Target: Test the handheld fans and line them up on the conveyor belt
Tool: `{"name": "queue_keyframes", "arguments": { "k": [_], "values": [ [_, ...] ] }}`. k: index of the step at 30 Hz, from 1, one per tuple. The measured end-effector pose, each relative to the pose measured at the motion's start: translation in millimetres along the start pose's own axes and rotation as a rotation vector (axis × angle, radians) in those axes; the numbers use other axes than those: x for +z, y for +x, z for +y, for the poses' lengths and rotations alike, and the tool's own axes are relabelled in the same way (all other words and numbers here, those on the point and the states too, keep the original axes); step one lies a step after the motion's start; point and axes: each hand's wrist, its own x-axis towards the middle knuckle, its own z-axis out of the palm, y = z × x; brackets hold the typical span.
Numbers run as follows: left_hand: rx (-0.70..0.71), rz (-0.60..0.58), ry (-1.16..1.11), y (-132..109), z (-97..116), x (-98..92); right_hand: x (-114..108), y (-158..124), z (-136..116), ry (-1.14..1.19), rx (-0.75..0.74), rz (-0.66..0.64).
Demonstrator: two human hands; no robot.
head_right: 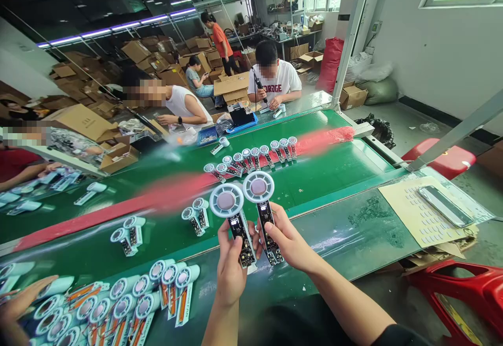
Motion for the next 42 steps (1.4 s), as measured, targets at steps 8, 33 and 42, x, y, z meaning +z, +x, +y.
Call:
{"name": "queue_keyframes", "arguments": {
  "k": [8, 33, 42],
  "values": [
    [-0.062, -0.020, -0.069, 1.3, 1.4, -0.6, 0.9, -0.5, -0.7, 0.123, 0.053, -0.012],
    [-0.157, -0.131, -0.095, 89.7, -23.6, -19.1, -9.2, 65.4, 41.5, 0.112, -0.004, 0.369],
    [-0.357, -0.149, -0.159, 187.8, -109.1, 89.3, -146.1, 116.0, 35.0, 0.079, -0.063, 0.747]
  ]
}}
